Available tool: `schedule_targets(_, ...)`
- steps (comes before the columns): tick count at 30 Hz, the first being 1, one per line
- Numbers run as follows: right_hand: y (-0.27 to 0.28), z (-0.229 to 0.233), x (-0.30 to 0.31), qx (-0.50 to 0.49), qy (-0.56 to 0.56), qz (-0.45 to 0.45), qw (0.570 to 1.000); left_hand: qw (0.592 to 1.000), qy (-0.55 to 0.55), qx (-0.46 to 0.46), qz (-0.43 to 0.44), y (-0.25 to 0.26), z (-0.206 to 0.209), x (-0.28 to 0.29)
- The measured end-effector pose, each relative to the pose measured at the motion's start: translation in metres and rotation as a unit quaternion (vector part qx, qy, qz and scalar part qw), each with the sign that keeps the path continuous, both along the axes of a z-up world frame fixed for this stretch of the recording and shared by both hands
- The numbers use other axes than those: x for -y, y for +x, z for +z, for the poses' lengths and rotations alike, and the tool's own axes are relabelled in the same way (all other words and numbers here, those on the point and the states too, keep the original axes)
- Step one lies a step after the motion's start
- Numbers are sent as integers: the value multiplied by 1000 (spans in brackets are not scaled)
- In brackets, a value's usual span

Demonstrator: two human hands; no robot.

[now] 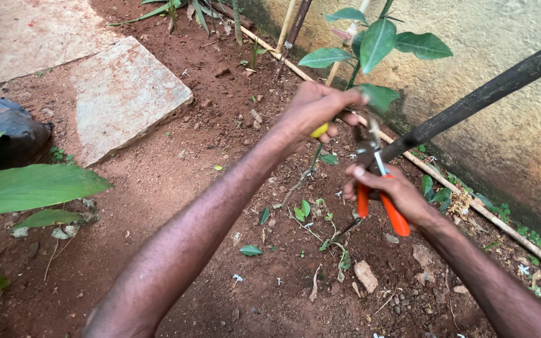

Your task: The person uses pruning shears to trim leaves and stems from small plants in a garden bed. They move between different plants, cutting foliage and dropping the clippings onto the soil.

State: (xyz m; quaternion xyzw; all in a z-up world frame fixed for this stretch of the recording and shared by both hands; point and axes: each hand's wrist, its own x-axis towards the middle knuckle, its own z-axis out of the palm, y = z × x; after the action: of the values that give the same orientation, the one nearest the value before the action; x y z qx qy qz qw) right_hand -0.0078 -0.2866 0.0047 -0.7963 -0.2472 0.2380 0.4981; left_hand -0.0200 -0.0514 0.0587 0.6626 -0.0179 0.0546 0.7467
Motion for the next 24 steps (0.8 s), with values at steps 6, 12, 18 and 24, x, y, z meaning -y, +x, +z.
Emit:
schedule_targets(6,12,4,7,254,-236,-176,921,997,33,21,70,-3,5,18)
schedule_targets(12,32,-2,25,574,-282,-178,748,986,106,-12,126,2,0,3)
schedule_targets(18,63,1,36,708,-302,-204,605,997,63,-29,31,-6,-8,-18)
schedule_targets(24,85,-3,31,764,-271,-188,554,998,22,-45,-31,-7,-11,-8)
